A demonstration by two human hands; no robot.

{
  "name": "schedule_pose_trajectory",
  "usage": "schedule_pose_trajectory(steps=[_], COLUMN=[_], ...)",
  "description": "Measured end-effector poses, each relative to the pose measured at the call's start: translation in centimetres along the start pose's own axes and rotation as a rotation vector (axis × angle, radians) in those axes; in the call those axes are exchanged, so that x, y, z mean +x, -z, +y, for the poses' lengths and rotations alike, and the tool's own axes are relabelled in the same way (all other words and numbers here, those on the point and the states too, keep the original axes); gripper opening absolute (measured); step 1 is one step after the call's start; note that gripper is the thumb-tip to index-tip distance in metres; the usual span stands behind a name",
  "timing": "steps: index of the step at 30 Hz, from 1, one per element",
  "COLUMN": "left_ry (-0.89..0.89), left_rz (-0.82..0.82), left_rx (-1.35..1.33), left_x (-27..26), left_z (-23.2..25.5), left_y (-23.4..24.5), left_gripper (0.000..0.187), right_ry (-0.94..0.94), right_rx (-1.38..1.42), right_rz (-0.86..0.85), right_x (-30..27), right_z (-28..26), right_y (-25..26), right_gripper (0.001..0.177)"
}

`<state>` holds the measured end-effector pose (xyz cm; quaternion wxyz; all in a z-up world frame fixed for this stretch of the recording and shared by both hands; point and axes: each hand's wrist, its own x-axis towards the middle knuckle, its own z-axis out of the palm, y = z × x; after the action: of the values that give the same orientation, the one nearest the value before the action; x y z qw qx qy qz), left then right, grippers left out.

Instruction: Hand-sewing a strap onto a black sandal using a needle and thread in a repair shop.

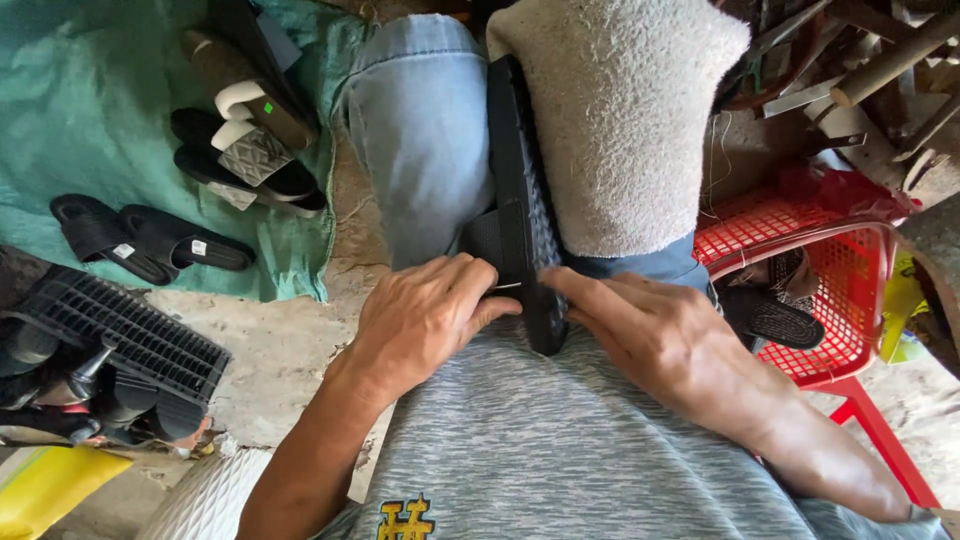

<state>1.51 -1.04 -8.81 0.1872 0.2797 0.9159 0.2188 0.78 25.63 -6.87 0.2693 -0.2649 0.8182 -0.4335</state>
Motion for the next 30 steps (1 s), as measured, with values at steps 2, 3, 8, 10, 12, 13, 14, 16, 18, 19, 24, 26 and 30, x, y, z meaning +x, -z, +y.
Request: schedule_pose_trajectory(steps=[2, 3, 8, 10, 12, 13, 14, 16, 18, 19, 24, 26, 30], left_ry=[0.005, 0.005, 0.133, 0.186, 0.242, 0.241, 0.203, 0.17, 0.156, 0.161, 0.065, 0.065, 0.073], left_rz=[0.034, 0.068, 0.1, 0.119, 0.133, 0.132, 0.138, 0.145, 0.125, 0.125, 0.064, 0.026, -0.073], left_rx=[0.048, 0.1, 0.21, 0.247, 0.141, 0.139, 0.124, 0.108, 0.172, 0.173, 0.167, 0.106, 0.022], left_x=[-0.4, -0.6, -1.9, -2.7, -3.4, -3.2, -3.0, -2.3, -1.2, -1.1, -0.2, -0.4, -1.0], left_z=[-0.1, -0.1, -0.8, -1.0, -1.0, -0.8, -0.7, -0.2, 0.5, 0.6, 0.9, 1.2, 1.3], left_y=[-0.3, -0.5, -0.6, -0.7, -1.0, -0.9, -0.8, -0.1, 1.1, 1.2, 1.8, 1.9, 3.1], left_gripper=[0.046, 0.05, 0.065, 0.074, 0.079, 0.079, 0.076, 0.073, 0.072, 0.072, 0.041, 0.032, 0.014], right_ry=[0.0, 0.0, -0.015, -0.014, -0.013, -0.015, 0.002, 0.022, 0.046, 0.05, 0.1, 0.034, -0.12], right_rx=[-0.028, -0.055, -0.208, -0.271, -0.2, -0.2, -0.193, -0.185, -0.184, -0.183, 0.098, 0.093, 0.277], right_rz=[0.019, 0.043, 0.209, 0.229, 0.215, 0.215, 0.189, 0.159, 0.118, 0.115, -0.003, 0.057, 0.164], right_x=[-0.1, -0.1, 0.2, 0.5, 1.0, 1.1, 1.3, 1.6, 1.9, 2.5, 3.9, 3.8, 4.2], right_z=[0.0, 0.0, 0.3, 0.3, 0.1, 0.0, 0.0, -0.1, -0.1, 0.3, 0.9, 0.6, -0.1], right_y=[0.1, 0.2, -0.9, -1.1, -0.8, -0.8, -0.7, -0.7, -0.7, -0.4, 0.1, -1.3, -2.6], right_gripper=[0.044, 0.045, 0.039, 0.037, 0.023, 0.023, 0.025, 0.027, 0.039, 0.039, 0.04, 0.031, 0.014])
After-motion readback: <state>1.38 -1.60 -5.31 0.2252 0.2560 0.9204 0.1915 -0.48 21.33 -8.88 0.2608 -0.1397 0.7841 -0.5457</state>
